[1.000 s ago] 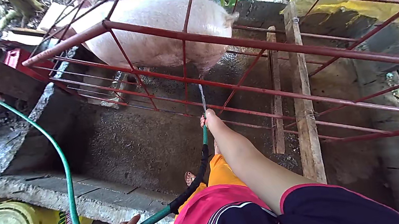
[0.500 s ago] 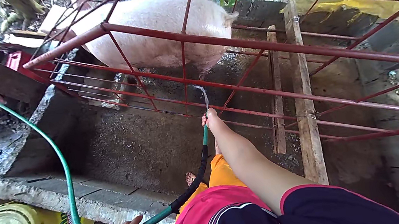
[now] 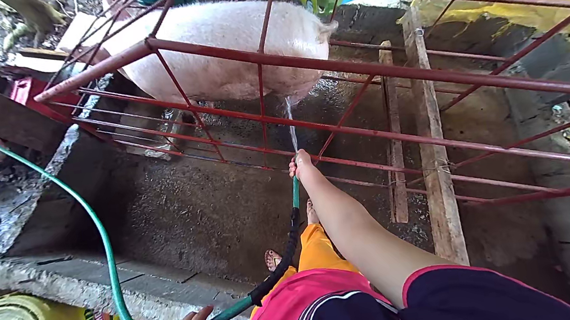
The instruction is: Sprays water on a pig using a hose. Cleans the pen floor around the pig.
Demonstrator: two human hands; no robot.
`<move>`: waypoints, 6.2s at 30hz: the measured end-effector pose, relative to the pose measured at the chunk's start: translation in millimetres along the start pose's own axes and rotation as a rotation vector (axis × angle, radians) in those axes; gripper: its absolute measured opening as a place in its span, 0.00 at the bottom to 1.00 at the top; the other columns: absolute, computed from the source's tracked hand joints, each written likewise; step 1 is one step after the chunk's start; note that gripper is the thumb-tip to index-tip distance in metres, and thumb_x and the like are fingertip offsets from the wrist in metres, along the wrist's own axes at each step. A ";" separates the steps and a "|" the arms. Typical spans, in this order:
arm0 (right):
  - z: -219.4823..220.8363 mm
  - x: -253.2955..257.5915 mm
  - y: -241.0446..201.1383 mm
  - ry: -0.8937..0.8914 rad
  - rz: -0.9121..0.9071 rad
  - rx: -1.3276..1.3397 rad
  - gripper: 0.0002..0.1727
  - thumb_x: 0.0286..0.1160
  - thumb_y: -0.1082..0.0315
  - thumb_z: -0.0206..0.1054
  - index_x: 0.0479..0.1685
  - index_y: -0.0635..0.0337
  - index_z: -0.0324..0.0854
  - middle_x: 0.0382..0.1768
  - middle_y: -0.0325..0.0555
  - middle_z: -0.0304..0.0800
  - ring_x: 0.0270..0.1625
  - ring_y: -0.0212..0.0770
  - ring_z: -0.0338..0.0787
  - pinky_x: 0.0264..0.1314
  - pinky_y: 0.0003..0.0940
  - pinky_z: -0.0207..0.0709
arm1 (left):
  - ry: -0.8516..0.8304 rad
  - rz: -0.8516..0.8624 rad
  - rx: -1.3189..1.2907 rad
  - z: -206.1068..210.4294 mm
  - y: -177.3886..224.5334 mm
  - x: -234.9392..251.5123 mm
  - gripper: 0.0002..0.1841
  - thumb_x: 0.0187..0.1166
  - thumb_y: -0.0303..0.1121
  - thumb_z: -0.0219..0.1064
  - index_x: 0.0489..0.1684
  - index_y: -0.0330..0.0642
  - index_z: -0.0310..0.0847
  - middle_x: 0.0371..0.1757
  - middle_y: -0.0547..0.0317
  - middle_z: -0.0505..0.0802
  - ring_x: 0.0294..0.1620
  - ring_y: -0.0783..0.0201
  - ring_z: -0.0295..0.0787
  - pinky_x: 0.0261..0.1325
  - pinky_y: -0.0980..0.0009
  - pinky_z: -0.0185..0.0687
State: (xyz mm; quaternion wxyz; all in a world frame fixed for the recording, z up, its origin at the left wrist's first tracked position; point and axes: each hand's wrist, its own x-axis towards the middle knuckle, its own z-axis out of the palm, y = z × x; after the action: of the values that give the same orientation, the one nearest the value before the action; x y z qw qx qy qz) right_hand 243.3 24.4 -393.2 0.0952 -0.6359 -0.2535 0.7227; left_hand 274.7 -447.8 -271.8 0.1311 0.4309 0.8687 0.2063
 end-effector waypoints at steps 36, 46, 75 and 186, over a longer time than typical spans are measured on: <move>-10.2 11.0 -9.7 0.017 -0.083 0.100 0.25 0.95 0.46 0.37 0.30 0.51 0.63 0.11 0.35 0.57 0.07 0.31 0.57 0.10 0.24 0.57 | -0.087 -0.053 -0.034 30.0 -7.6 9.9 0.18 0.67 0.40 0.77 0.47 0.35 0.94 0.36 0.42 0.95 0.33 0.41 0.95 0.37 0.39 0.88; -10.4 6.8 -17.9 -0.008 -0.126 0.066 0.27 0.95 0.43 0.35 0.30 0.51 0.63 0.11 0.34 0.57 0.07 0.31 0.57 0.09 0.24 0.57 | -0.104 -0.041 -0.045 37.0 -6.7 14.2 0.17 0.66 0.39 0.78 0.47 0.35 0.94 0.37 0.42 0.95 0.34 0.41 0.95 0.38 0.39 0.88; 4.4 7.7 -11.9 -0.017 -0.088 -0.046 0.26 0.96 0.46 0.37 0.30 0.52 0.64 0.11 0.35 0.58 0.07 0.31 0.58 0.10 0.24 0.57 | -0.248 -0.106 -0.063 30.2 6.5 10.6 0.18 0.71 0.39 0.78 0.51 0.35 0.93 0.41 0.40 0.95 0.40 0.39 0.95 0.44 0.37 0.88; 114.4 -13.9 27.2 -0.091 0.022 -0.203 0.23 0.95 0.48 0.40 0.34 0.53 0.64 0.15 0.37 0.59 0.08 0.31 0.58 0.09 0.23 0.57 | 0.044 -0.148 -0.023 -26.4 27.5 -29.7 0.19 0.68 0.38 0.77 0.48 0.31 0.93 0.36 0.39 0.95 0.32 0.41 0.95 0.34 0.43 0.89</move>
State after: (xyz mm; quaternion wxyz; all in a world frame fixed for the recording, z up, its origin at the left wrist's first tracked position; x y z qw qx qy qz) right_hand 140.1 -33.3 -387.2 0.0108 -0.6117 -0.3222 0.7224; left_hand 300.7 -463.3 -234.0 0.1317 0.3592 0.8984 0.2157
